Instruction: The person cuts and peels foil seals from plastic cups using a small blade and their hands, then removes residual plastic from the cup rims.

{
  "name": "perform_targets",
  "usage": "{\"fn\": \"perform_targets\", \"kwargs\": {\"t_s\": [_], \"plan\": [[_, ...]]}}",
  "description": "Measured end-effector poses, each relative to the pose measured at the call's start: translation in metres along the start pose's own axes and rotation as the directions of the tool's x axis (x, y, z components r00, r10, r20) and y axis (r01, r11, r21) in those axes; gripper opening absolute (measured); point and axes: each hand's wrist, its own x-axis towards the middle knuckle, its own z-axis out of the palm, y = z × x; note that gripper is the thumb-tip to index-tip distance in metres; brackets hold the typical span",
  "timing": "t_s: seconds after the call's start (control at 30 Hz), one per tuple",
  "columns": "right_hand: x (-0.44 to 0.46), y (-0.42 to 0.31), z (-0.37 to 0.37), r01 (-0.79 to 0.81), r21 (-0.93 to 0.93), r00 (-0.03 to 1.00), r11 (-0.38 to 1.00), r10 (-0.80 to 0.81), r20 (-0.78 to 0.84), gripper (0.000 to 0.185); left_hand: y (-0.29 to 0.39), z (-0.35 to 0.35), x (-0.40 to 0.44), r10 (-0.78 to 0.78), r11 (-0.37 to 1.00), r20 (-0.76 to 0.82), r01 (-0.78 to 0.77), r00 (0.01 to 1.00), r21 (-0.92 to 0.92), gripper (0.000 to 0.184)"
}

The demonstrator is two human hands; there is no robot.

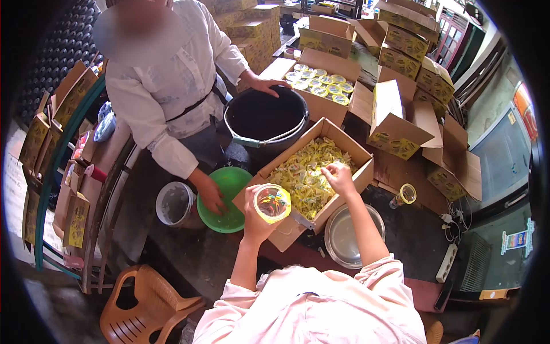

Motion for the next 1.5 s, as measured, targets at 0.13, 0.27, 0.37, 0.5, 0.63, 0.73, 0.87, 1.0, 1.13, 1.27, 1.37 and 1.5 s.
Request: {"fn": "perform_targets", "kwargs": {"t_s": [0.13,0.27,0.37,0.5,0.63,0.73,0.87,1.0,1.13,1.27,1.37,1.5], "plan": [[-0.015,-0.009,0.004,-0.005,-0.159,0.998,0.987,-0.004,-0.058,0.015,-0.007,-0.012,-0.013,-0.003,1.0,0.02,0.003,1.0,-0.003,0.052],[-0.029,0.006,0.024,-0.066,-0.276,0.998,0.959,0.061,-0.028,0.026,-0.016,-0.023,-0.003,0.083,0.997,0.053,-0.083,0.995,-0.001,0.053],[-0.036,0.005,0.034,-0.16,-0.275,0.987,0.948,0.155,-0.039,0.035,-0.018,-0.037,0.011,0.092,0.996,0.122,-0.091,0.988,-0.014,0.054],[-0.043,-0.028,0.045,-0.181,-0.266,0.968,0.947,0.124,-0.218,0.028,-0.029,-0.047,0.025,0.042,0.993,0.165,-0.024,0.985,-0.113,0.059],[-0.046,-0.029,0.053,-0.291,-0.324,0.957,0.901,0.266,-0.119,0.031,-0.054,-0.057,0.034,0.051,0.981,0.231,-0.005,0.972,-0.195,0.065],[-0.055,-0.036,0.053,-0.337,-0.152,0.919,0.929,0.289,-0.267,0.028,-0.073,-0.066,0.041,0.038,0.979,0.251,0.015,0.967,-0.203,0.064],[-0.085,-0.022,0.055,-0.412,-0.085,0.846,0.907,0.346,-0.404,0.019,-0.086,-0.069,0.038,-0.003,0.968,0.284,0.074,0.959,-0.24,0.07],[-0.119,-0.011,0.059,-0.422,-0.048,0.8,0.905,0.347,-0.49,0.015,-0.08,-0.062,0.028,-0.039,0.941,0.28,0.129,0.959,-0.313,0.068],[-0.138,-0.034,0.055,-0.378,-0.046,0.835,0.924,0.319,-0.447,0.013,-0.073,-0.057,0.015,-0.063,0.937,0.271,0.151,0.96,-0.315,0.069],[-0.156,-0.031,0.066,-0.38,0.192,0.825,0.905,0.425,-0.374,0.012,-0.072,-0.058,0.002,-0.07,0.937,0.212,0.137,0.975,-0.32,0.067],[-0.174,0.007,0.091,-0.417,0.606,0.749,0.677,0.634,-0.193,0.017,-0.075,-0.061,-0.013,-0.074,0.94,0.154,0.121,0.985,-0.319,0.067],[-0.175,-0.011,0.096,-0.415,0.72,0.716,0.556,0.688,-0.119,0.026,-0.074,-0.058,-0.024,-0.049,0.96,0.123,0.081,0.991,-0.269,0.069]]}}
